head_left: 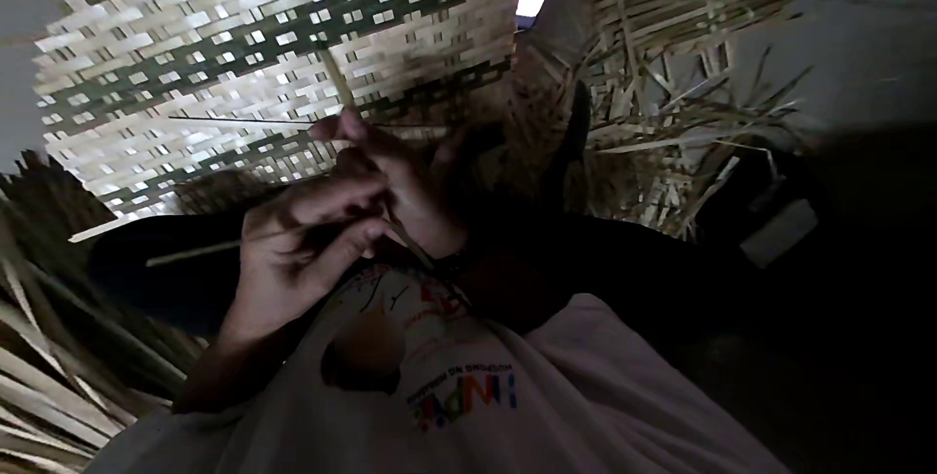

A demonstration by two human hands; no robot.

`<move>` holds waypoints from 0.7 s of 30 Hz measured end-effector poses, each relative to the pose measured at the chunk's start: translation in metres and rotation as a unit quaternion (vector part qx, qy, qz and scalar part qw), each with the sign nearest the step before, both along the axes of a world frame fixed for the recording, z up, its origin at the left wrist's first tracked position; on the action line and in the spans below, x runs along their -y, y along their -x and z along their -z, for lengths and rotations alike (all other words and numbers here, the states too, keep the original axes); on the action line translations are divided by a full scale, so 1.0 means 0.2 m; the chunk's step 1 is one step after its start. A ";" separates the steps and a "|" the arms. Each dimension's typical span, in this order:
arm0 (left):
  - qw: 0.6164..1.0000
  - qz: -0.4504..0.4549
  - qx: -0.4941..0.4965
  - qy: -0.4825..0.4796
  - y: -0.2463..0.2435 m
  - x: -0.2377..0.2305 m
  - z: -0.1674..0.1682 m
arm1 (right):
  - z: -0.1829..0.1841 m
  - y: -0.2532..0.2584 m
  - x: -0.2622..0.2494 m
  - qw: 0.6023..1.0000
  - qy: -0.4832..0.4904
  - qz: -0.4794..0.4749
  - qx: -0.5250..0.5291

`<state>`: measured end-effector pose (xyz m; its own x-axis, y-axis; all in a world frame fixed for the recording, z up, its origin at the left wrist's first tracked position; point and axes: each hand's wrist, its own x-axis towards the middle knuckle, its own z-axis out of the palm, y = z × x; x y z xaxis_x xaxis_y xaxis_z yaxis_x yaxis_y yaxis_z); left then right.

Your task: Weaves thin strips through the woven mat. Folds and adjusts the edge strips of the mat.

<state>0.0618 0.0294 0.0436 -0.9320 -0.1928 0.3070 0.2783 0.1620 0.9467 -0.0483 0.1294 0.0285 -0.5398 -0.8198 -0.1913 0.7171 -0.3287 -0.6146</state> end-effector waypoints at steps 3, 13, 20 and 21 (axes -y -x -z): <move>0.999 -0.032 0.002 0.037 -0.06 0.01 -0.07 | 0.06 0.03 0.02 0.993 -0.020 0.072 0.088; 0.999 0.021 0.000 0.032 -0.09 0.08 -0.13 | 0.01 -0.01 0.07 0.994 -0.011 0.062 0.094; 0.994 -0.087 -0.047 0.037 -0.06 0.08 -0.10 | -0.07 -0.08 0.08 0.996 0.072 -0.048 -0.019; 0.999 -0.043 -0.030 0.013 -0.06 0.08 -0.10 | -0.07 -0.08 0.09 0.997 0.067 -0.036 -0.015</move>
